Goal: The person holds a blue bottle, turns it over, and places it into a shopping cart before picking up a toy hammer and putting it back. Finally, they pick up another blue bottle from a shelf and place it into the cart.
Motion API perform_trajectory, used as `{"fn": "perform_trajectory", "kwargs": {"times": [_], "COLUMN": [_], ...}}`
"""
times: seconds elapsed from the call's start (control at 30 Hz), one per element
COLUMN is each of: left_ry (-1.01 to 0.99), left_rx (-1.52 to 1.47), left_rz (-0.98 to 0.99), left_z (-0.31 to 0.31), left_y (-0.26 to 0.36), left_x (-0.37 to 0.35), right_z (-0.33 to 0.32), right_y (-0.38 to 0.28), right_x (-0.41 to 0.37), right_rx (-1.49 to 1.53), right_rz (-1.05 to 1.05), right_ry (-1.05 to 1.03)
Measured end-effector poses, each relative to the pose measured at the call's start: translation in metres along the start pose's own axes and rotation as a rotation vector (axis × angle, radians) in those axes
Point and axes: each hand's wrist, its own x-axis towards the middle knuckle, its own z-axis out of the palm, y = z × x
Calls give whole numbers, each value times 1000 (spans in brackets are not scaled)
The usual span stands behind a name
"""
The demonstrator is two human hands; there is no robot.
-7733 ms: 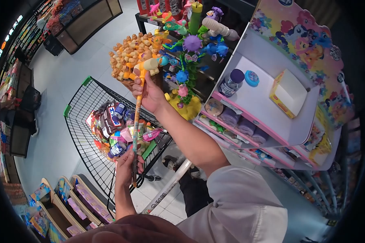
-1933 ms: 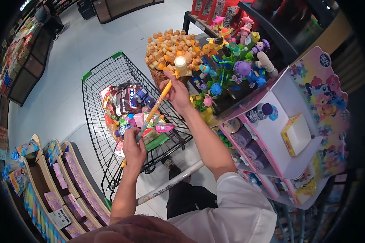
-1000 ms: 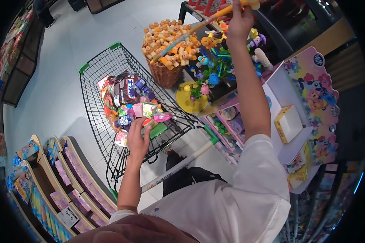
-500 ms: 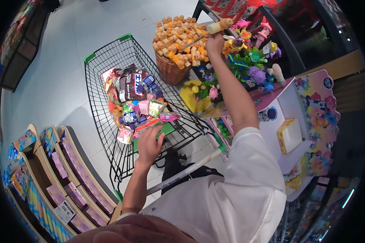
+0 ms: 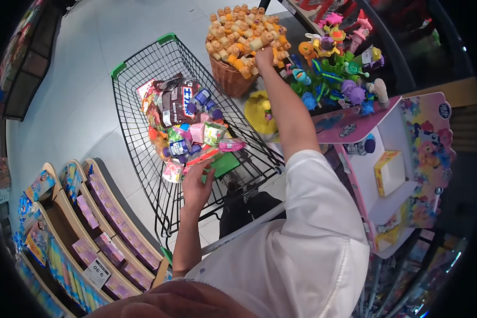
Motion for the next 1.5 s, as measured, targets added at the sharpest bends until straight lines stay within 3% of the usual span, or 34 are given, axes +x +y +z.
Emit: {"fn": "perform_trajectory", "kwargs": {"times": [0.07, 0.17, 0.23, 0.3, 0.37, 0.4, 0.47, 0.53, 0.67, 0.8, 0.97, 1.17, 1.23, 1.37, 1.5], "left_ry": [6, 29, 83, 155, 253, 303, 362, 345, 233, 97, 175, 298, 287, 320, 366], "left_rx": [-23, -87, -145, -103, -145, -88, 71, 235, 503, 515, 596, 688, 693, 725, 693], "left_rz": [-92, -250, -364, -352, -391, -321, -188, -186, -289, -364, -357, -418, -538, -593, -599], "left_z": [-1, -2, 2, 5, 8, 5, -4, -15, -32, -39, -34, -20, -17, -8, 2], "left_y": [-2, -5, -8, -5, -3, 4, 14, 18, 3, -15, -18, -28, -26, -24, -16], "left_x": [-4, -22, -48, -76, -107, -115, -127, -133, -154, -172, -170, -158, -152, -147, -143], "right_z": [-4, -4, -10, -17, -40, -49, -89, -127, -187, -230, -267, -263, -262, -259, -249], "right_y": [7, 29, 40, 51, 8, 51, 46, 51, 26, -2, 9, 37, 35, 13, 8], "right_x": [9, 8, -8, -33, -104, -109, -174, -230, -308, -350, -366, -355, -348, -330, -320], "right_rx": [45, 198, 127, 57, 173, 22, -149, -428, -821, -885, -805, -736, -816, -997, -935], "right_rz": [62, 265, 239, 149, 194, 20, -180, -287, -345, -406, -139, -154, -116, -83, -316], "right_ry": [-230, -255, -244, -220, -230, -212, -263, -323, -504, -543, -599, -571, -606, -706, -631]}}
